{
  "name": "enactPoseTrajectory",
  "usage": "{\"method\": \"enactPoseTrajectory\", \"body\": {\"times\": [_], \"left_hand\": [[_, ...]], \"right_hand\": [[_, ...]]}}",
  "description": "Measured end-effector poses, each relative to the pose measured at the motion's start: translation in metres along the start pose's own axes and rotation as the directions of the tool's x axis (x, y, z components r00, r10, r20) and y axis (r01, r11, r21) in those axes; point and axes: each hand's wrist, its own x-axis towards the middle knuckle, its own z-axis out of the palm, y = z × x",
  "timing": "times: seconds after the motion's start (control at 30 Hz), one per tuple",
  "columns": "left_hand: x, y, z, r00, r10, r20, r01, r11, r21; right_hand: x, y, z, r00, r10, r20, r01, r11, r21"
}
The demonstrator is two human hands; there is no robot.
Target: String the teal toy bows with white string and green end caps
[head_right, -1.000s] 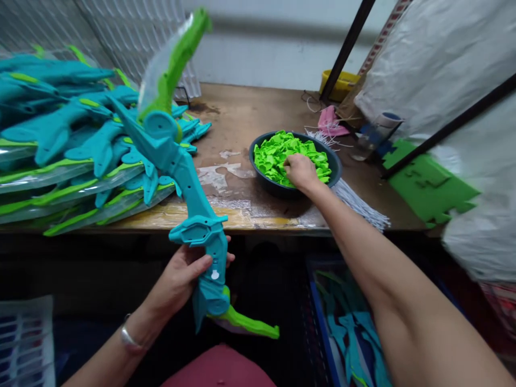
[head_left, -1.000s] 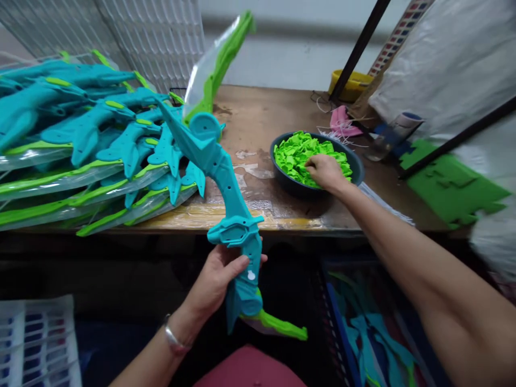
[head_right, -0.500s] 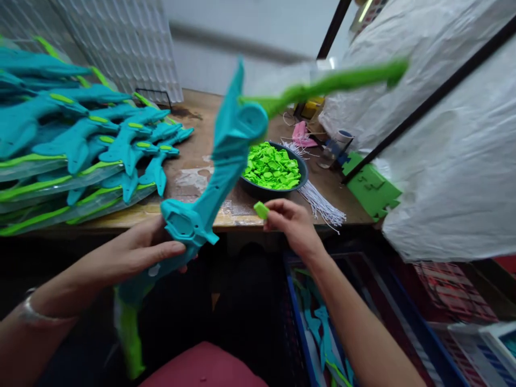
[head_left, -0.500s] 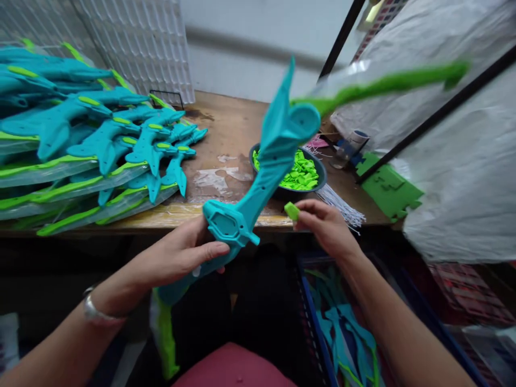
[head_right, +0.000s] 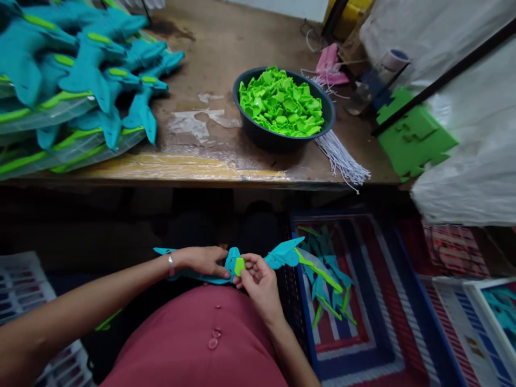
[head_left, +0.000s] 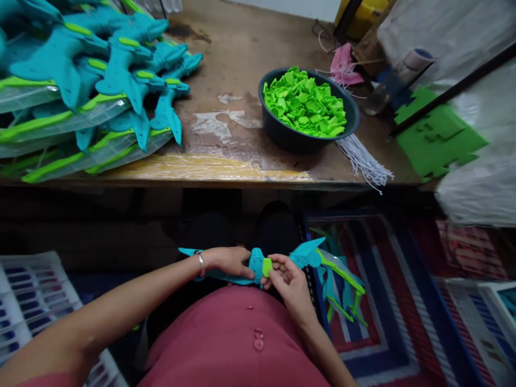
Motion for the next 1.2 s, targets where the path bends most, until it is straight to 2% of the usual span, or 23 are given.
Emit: {"method": "enactPoseTrajectory", "body": {"times": [0.07, 0.13, 0.23, 0.33, 0.6, 0.73, 0.87, 1.03, 1.1, 1.2], "left_hand": [[0.010, 0.000, 0.005, 1.000, -0.011, 0.000, 0.011, 0.999, 0.038], [0.015, 0.001, 0.008, 1.000, -0.019, -0.006, 0.020, 0.998, 0.063], [0.013, 0.003, 0.009, 0.999, -0.036, -0.017, 0.038, 0.996, 0.077], [0.009, 0.002, 0.007, 0.999, -0.041, -0.017, 0.042, 0.997, 0.072], [0.011, -0.006, 0.009, 1.000, -0.031, 0.004, 0.031, 0.998, 0.051], [0.012, -0.007, 0.011, 1.000, -0.009, -0.001, 0.009, 0.998, 0.060], [0.011, -0.004, 0.012, 0.999, -0.038, -0.017, 0.040, 0.995, 0.090], [0.008, 0.006, 0.017, 0.992, -0.094, -0.079, 0.105, 0.985, 0.136], [0.007, 0.011, 0.019, 0.988, -0.121, -0.093, 0.134, 0.980, 0.145], [0.009, 0.015, 0.021, 0.979, -0.168, -0.116, 0.184, 0.972, 0.147]], "right_hand": [[0.007, 0.002, -0.001, 0.998, -0.056, 0.007, 0.056, 0.979, -0.196], [0.013, 0.000, -0.003, 0.990, -0.120, 0.078, 0.142, 0.912, -0.386], [0.019, -0.004, -0.006, 0.970, -0.178, 0.163, 0.239, 0.814, -0.530], [0.022, -0.008, -0.008, 0.965, -0.192, 0.177, 0.259, 0.789, -0.557], [0.027, -0.014, -0.015, 0.973, -0.077, 0.216, 0.186, 0.816, -0.548], [0.027, -0.016, -0.013, 0.966, -0.120, 0.230, 0.241, 0.744, -0.624], [0.025, -0.013, -0.010, 0.962, -0.154, 0.227, 0.271, 0.671, -0.691], [0.026, -0.016, -0.008, 0.971, -0.079, 0.226, 0.229, 0.580, -0.782], [0.032, -0.022, -0.008, 0.971, -0.001, 0.239, 0.205, 0.519, -0.830], [0.048, -0.032, -0.009, 0.939, 0.154, 0.306, 0.218, 0.421, -0.881]]}}
